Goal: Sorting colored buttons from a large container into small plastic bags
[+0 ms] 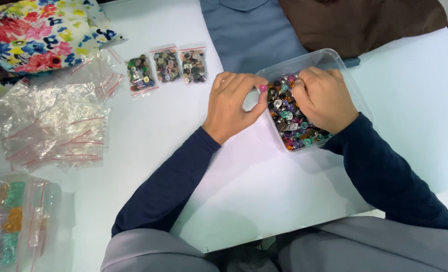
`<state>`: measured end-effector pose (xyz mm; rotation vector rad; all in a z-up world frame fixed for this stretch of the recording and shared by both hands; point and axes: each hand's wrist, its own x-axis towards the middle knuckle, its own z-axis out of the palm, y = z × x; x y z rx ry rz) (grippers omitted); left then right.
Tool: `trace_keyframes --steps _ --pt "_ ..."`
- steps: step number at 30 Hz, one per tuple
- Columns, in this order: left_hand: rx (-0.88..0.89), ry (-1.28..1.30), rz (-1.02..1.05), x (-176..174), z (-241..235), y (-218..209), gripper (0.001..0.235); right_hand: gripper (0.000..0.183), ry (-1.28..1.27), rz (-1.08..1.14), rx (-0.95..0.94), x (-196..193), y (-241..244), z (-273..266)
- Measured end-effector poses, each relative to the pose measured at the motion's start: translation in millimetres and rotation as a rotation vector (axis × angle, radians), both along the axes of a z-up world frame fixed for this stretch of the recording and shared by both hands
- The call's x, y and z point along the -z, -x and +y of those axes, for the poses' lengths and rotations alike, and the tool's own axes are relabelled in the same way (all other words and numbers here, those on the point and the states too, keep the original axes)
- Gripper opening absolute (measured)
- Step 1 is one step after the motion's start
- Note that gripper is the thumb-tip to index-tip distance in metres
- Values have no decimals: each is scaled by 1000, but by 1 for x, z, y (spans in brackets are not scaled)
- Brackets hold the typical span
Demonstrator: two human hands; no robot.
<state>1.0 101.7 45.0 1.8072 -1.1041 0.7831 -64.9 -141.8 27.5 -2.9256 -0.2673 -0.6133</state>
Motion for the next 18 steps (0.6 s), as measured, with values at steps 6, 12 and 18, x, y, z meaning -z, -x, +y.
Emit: trace_keyframes --steps 6,12,18 --pt "-69 -59 19 16 79 1 18 42 32 110 -14 -61 8 62" --pt "-163 -211 54 61 150 0 16 15 -171 159 -308 -65 13 155" --pt "-260 -419 184 82 203 5 28 18 -61 91 -330 12 -2 210"
